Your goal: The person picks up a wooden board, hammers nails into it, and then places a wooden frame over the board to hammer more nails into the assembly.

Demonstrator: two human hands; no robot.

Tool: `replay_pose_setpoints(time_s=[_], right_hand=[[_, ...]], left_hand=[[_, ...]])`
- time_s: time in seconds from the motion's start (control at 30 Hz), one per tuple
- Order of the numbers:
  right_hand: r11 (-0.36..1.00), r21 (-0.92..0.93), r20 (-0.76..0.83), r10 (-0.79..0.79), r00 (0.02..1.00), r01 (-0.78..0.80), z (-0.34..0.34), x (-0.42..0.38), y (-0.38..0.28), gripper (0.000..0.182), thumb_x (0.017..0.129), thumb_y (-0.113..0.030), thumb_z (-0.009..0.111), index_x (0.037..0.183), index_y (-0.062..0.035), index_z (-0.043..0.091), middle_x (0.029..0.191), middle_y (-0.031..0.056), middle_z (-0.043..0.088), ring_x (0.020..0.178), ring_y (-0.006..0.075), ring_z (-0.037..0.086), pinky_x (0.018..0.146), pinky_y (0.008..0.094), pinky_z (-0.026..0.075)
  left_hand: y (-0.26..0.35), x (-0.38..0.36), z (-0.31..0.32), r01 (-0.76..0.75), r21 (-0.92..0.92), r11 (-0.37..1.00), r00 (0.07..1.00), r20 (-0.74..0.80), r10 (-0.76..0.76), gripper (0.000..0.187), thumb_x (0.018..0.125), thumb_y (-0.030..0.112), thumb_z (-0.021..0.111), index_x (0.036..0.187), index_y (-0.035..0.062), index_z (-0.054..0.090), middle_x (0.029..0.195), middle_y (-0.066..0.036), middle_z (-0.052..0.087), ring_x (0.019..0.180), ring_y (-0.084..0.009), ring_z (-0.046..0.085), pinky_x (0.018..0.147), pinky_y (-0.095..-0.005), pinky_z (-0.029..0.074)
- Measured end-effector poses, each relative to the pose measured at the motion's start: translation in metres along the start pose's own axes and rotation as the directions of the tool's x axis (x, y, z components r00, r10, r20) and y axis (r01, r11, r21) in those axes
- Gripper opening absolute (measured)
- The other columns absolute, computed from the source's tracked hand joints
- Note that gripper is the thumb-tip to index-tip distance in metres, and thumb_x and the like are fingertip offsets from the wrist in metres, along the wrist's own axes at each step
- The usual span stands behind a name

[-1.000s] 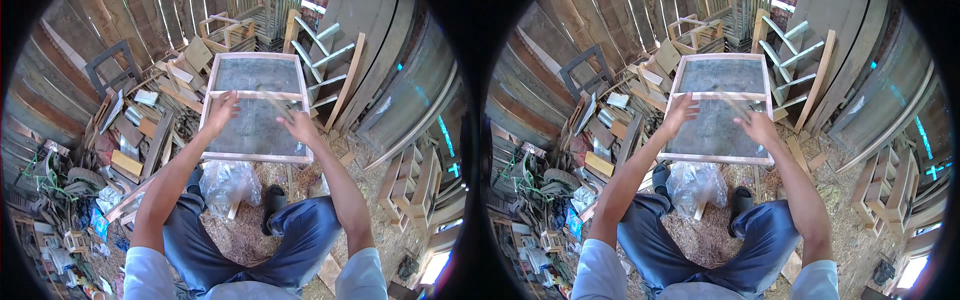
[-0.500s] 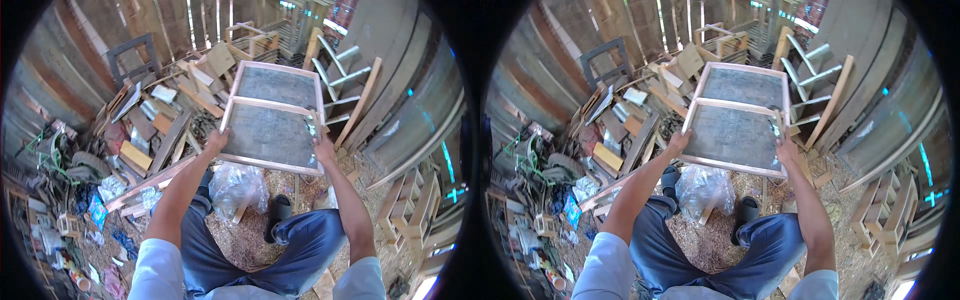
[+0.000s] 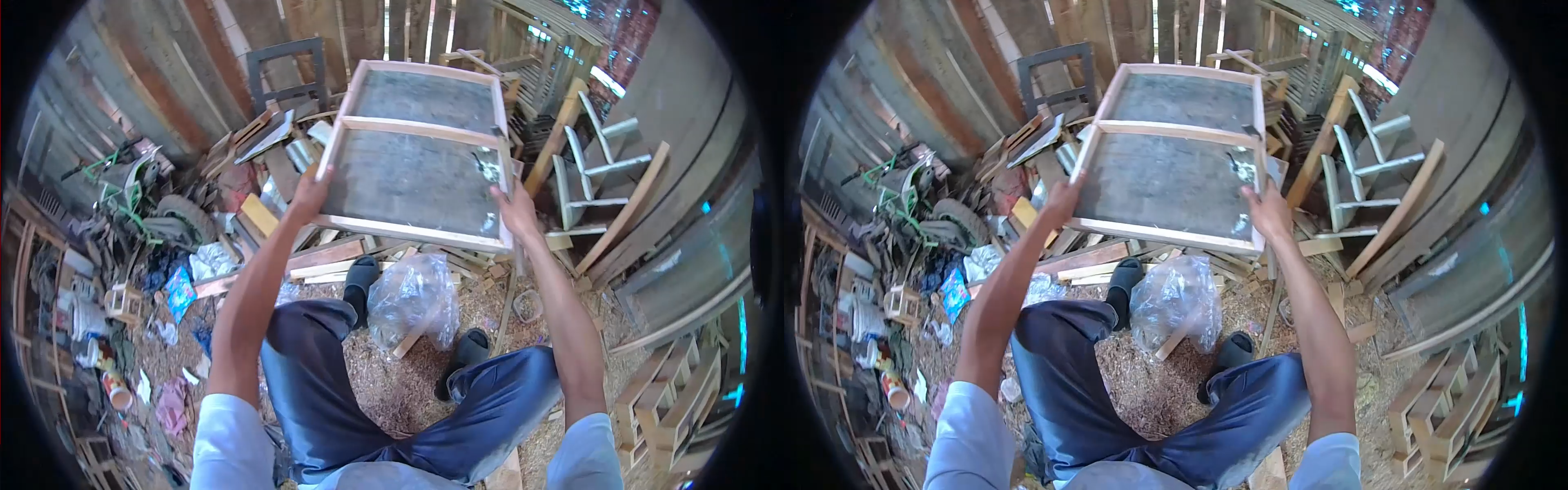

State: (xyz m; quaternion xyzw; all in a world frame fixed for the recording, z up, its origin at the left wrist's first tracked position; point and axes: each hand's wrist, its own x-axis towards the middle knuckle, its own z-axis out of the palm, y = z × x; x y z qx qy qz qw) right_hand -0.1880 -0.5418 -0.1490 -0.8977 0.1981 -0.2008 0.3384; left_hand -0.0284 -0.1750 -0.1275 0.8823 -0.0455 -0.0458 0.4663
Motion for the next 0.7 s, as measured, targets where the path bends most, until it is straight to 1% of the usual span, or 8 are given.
replay_pose_setpoints(time_s=[0.07, 0.1, 0.13, 0.2, 0.27, 0.43, 0.57, 0.7], right_hand=[[0.998, 0.041, 0.061, -0.057, 0.997, 0.054, 0.030, 0.008, -0.042, 0.054, 0.089, -0.030, 0.058, 0.130, 0.0003, 0.041, 0.103, 0.0302, 0.061, 0.101, 0.0438, 0.058, 0.086, 0.0468, 0.045], [0.995, 0.090, 0.162, 0.019, 0.987, -0.034, 0.042, 0.007, -0.068, 0.057, 0.089, -0.031, 0.058, 0.132, 0.0020, 0.037, 0.103, 0.0318, 0.060, 0.101, 0.0445, 0.057, 0.087, 0.0473, 0.044], [0.985, 0.120, 0.266, 0.087, 0.960, -0.123, 0.055, 0.009, -0.084, 0.061, 0.090, -0.031, 0.057, 0.134, 0.0036, 0.034, 0.103, 0.0334, 0.059, 0.101, 0.0451, 0.057, 0.087, 0.0478, 0.044], [0.996, 0.089, 0.248, 0.004, 0.969, -0.027, 0.115, 0.020, -0.083, 0.064, 0.090, -0.031, 0.057, 0.134, 0.0061, 0.031, 0.103, 0.0350, 0.058, 0.100, 0.0464, 0.057, 0.087, 0.0489, 0.044], [0.996, 0.057, 0.247, -0.075, 0.966, 0.063, 0.172, 0.023, -0.082, 0.066, 0.090, -0.031, 0.056, 0.135, 0.0085, 0.028, 0.103, 0.0365, 0.057, 0.099, 0.0476, 0.056, 0.087, 0.0499, 0.045], [0.997, 0.032, 0.407, -0.081, 0.910, 0.074, 0.305, 0.024, -0.059, 0.070, 0.089, -0.025, 0.058, 0.135, 0.0139, 0.022, 0.105, 0.0367, 0.056, 0.099, 0.0501, 0.055, 0.087, 0.0496, 0.045], [0.997, 0.028, 0.442, -0.083, 0.893, 0.078, 0.388, 0.016, -0.043, 0.071, 0.087, -0.019, 0.059, 0.137, 0.0128, 0.020, 0.116, 0.0376, 0.049, 0.108, 0.0493, 0.051, 0.094, 0.0464, 0.042], [0.996, 0.036, 0.413, -0.092, 0.906, 0.085, 0.435, 0.011, -0.030, 0.075, 0.086, -0.019, 0.060, 0.141, 0.0096, 0.016, 0.130, 0.0381, 0.038, 0.117, 0.0484, 0.045, 0.101, 0.0435, 0.038]], left_hand=[[-0.038, 0.026, -0.037, 0.205, 0.136, 0.969, 0.979, -0.042, -0.202, 0.082, 0.087, 0.067, 0.044, 0.104, -0.0118, 0.059, 0.081, -0.013, 0.061, 0.076, -0.0222, 0.054, 0.065, -0.0401, 0.043], [-0.056, 0.029, -0.055, 0.219, 0.149, 0.964, 0.975, -0.054, -0.214, 0.082, 0.087, 0.067, 0.044, 0.104, -0.0118, 0.059, 0.081, -0.013, 0.061, 0.076, -0.0222, 0.054, 0.065, -0.0401, 0.043], [-0.074, 0.031, -0.068, 0.232, 0.057, 0.971, 0.971, -0.074, -0.227, 0.084, 0.087, 0.068, 0.041, 0.106, -0.0121, 0.058, 0.082, -0.014, 0.061, 0.078, -0.0230, 0.053, 0.067, -0.0396, 0.043], [-0.116, 0.036, -0.081, 0.260, -0.045, 0.965, 0.959, -0.103, -0.263, 0.086, 0.088, 0.069, 0.038, 0.108, -0.0123, 0.057, 0.084, -0.015, 0.061, 0.079, -0.0239, 0.053, 0.070, -0.0391, 0.043], [-0.167, 0.038, -0.088, 0.099, -0.150, 0.984, 0.949, -0.284, -0.139, 0.087, 0.089, 0.068, 0.035, 0.109, -0.0138, 0.056, 0.083, -0.013, 0.057, 0.079, -0.0215, 0.048, 0.073, -0.0358, 0.042], [-0.260, 0.049, -0.092, 0.406, -0.088, 0.910, 0.899, -0.138, -0.415, 0.086, 0.090, 0.066, 0.035, 0.109, -0.0147, 0.055, 0.080, -0.010, 0.051, 0.076, -0.0184, 0.043, 0.070, -0.0332, 0.041], [-0.358, 0.059, -0.068, 0.441, -0.165, 0.882, 0.853, -0.228, -0.469, 0.080, 0.090, 0.065, 0.038, 0.079, -0.0107, 0.059, 0.064, -0.006, 0.044, 0.067, -0.0161, 0.040, 0.061, -0.0357, 0.037], [-0.415, 0.073, -0.055, 0.469, -0.060, 0.881, 0.848, -0.250, -0.468, 0.081, 0.088, 0.069, 0.038, 0.081, -0.0080, 0.061, 0.065, -0.007, 0.046, 0.067, -0.0157, 0.041, 0.059, -0.0356, 0.036]])
